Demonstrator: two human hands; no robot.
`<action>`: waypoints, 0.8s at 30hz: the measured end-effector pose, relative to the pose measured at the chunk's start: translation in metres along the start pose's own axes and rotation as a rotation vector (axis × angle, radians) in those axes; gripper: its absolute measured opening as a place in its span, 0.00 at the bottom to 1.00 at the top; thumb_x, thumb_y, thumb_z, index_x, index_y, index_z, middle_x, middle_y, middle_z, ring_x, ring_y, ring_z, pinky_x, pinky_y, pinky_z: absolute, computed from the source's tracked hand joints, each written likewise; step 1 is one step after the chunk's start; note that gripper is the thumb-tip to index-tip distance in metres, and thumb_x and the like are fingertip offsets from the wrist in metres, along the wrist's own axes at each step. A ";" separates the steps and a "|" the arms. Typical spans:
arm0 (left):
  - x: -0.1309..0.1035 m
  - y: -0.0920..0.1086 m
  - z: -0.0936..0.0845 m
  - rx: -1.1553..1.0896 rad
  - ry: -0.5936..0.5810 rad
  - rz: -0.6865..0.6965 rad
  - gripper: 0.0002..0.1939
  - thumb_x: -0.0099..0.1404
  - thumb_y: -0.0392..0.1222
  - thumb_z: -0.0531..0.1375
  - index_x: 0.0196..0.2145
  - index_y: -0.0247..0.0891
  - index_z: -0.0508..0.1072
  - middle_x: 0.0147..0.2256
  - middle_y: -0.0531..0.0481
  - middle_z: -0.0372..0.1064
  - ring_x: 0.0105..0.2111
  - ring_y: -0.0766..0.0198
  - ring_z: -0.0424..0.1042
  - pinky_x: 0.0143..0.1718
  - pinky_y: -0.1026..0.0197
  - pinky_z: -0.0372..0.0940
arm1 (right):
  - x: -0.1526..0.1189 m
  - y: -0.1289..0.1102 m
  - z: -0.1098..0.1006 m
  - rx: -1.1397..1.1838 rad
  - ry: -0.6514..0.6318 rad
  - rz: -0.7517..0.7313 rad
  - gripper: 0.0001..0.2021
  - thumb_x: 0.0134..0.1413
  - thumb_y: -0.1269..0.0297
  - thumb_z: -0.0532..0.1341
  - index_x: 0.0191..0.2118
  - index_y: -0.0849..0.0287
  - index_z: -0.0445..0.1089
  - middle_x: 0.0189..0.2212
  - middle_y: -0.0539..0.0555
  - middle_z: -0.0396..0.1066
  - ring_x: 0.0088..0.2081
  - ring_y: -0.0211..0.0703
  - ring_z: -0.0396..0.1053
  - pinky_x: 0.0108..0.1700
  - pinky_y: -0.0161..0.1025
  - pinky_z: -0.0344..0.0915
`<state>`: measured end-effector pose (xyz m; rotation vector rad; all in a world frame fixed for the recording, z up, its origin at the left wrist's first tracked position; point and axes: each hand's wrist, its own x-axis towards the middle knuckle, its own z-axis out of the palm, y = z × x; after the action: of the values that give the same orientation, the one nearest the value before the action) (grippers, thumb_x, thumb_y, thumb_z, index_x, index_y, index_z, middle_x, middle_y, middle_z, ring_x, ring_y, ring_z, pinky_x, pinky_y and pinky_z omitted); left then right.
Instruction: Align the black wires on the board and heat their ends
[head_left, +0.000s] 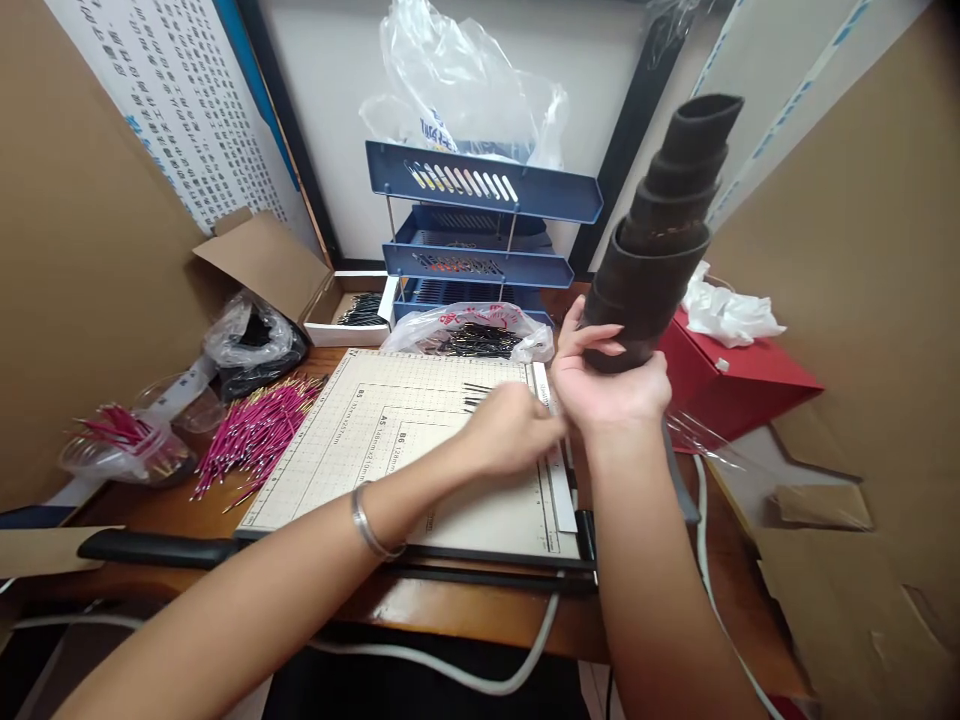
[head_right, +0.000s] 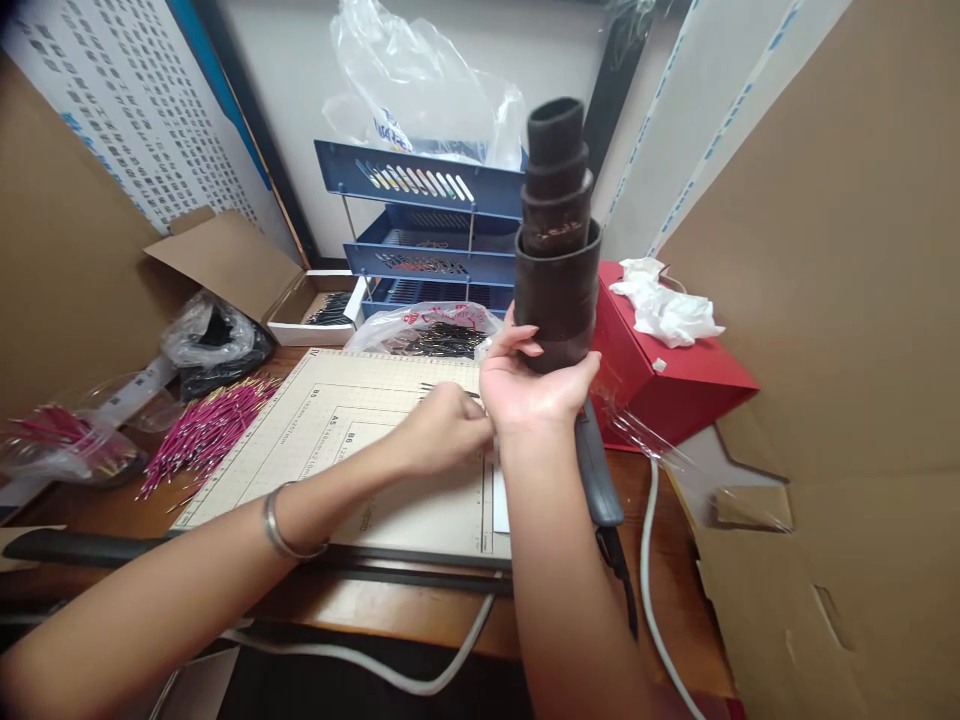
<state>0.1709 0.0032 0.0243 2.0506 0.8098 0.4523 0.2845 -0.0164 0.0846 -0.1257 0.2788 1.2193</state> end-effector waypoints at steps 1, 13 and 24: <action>-0.004 -0.007 -0.011 0.078 0.079 -0.075 0.32 0.74 0.58 0.58 0.16 0.40 0.67 0.16 0.52 0.61 0.20 0.64 0.62 0.28 0.56 0.63 | 0.003 -0.006 -0.002 0.026 0.019 0.015 0.35 0.74 0.35 0.40 0.56 0.61 0.70 0.46 0.63 0.75 0.23 0.30 0.66 0.18 0.26 0.69; -0.001 -0.070 -0.061 0.612 0.079 0.173 0.20 0.74 0.55 0.59 0.52 0.38 0.77 0.53 0.40 0.78 0.52 0.49 0.71 0.57 0.47 0.64 | 0.017 -0.028 -0.027 -0.068 0.227 -0.059 0.39 0.73 0.36 0.33 0.52 0.63 0.68 0.42 0.62 0.78 0.15 0.23 0.54 0.13 0.23 0.62; -0.008 -0.048 -0.053 0.669 -0.038 -0.050 0.18 0.69 0.58 0.65 0.36 0.39 0.82 0.37 0.41 0.80 0.43 0.47 0.74 0.42 0.51 0.61 | 0.018 -0.043 -0.031 -0.016 0.248 -0.059 0.33 0.74 0.39 0.37 0.45 0.59 0.70 0.37 0.59 0.79 0.15 0.24 0.55 0.13 0.21 0.59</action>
<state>0.1166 0.0491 0.0147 2.6270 1.0877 0.1112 0.3257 -0.0220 0.0471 -0.2981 0.4779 1.1481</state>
